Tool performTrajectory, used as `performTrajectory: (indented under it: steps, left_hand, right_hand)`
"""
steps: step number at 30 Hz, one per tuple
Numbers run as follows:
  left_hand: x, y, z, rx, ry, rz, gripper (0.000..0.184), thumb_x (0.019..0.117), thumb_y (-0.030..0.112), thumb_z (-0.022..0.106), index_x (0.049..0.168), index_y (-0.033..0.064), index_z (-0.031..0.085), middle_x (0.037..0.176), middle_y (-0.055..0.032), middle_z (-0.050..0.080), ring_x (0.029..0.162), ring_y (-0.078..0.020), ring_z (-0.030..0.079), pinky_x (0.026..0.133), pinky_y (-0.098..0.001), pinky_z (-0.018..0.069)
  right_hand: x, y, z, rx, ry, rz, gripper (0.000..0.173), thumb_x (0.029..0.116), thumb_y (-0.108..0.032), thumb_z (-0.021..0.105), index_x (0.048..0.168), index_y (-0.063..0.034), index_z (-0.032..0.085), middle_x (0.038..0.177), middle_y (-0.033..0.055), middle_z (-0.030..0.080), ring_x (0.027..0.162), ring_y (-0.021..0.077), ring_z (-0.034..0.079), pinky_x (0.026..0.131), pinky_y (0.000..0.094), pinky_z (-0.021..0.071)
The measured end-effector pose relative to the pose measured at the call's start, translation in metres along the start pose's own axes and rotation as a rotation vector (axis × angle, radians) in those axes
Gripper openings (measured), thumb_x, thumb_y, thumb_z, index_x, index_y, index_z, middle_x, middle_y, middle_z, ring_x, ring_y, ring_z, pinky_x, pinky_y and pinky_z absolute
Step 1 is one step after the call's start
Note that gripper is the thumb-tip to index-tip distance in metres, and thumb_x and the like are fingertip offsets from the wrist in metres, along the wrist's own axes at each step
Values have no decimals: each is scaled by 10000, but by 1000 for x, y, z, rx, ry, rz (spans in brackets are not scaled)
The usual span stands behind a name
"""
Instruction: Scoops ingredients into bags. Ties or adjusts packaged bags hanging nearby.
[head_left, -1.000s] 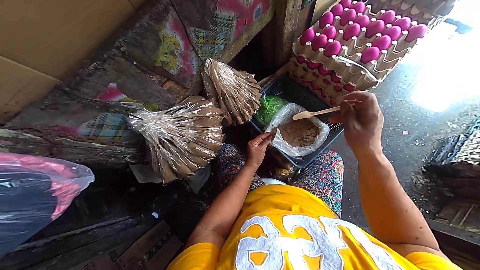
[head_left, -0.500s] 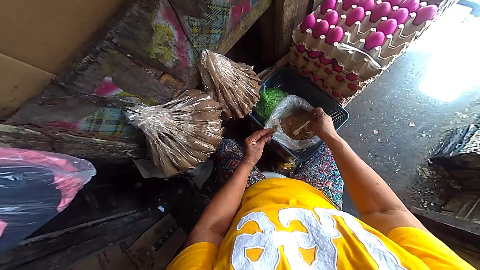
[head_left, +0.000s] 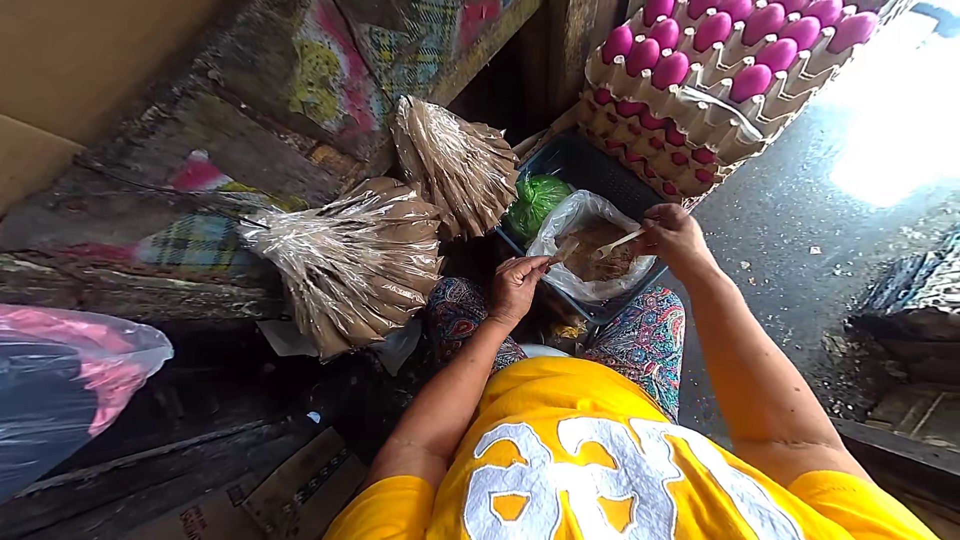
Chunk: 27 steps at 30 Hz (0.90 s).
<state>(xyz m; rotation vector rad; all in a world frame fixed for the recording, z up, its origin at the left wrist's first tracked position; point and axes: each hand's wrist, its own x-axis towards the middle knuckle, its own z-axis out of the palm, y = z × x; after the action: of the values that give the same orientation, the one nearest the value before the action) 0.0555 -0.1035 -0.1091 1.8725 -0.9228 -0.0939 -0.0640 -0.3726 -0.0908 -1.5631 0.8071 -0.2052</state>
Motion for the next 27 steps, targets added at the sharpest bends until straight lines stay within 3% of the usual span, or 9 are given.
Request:
performTrajectory:
  steps: [3, 7, 19, 27]
  left_hand:
    - [2, 5, 3, 80, -17, 19, 185, 989, 96, 639, 1084, 68, 795, 1078, -75, 774, 1061, -199, 716, 1104, -501, 428]
    - [2, 6, 10, 104, -17, 51, 176, 985, 115, 649, 1070, 90, 802, 1079, -61, 776, 1070, -193, 714, 1105, -520, 409]
    - [2, 10, 14, 145, -20, 107, 170, 971, 95, 663, 1061, 96, 808, 1072, -57, 779, 1055, -200, 721, 1087, -517, 421]
    - [2, 13, 14, 133, -37, 64, 177, 965, 67, 655, 1054, 88, 807, 1063, -57, 780, 1050, -187, 721, 1100, -499, 416]
  right_hand:
    - [-10, -28, -15, 105, 2, -83, 247, 1055, -106, 521, 1284, -19, 490, 907, 59, 635, 672, 122, 684, 663, 330, 628]
    - [-20, -54, -25, 178, 0, -175, 165, 1043, -89, 532, 1206, -71, 510, 851, -5, 645, 622, 95, 681, 622, 298, 631]
    - [-29, -61, -19, 146, -5, -225, 155, 1036, -57, 535, 1190, -61, 518, 813, -4, 640, 597, 74, 673, 604, 262, 623]
    - [-42, -70, -4, -98, 8, -347, 235, 1054, -117, 524, 1261, -6, 528, 882, 77, 654, 643, 113, 686, 641, 304, 623]
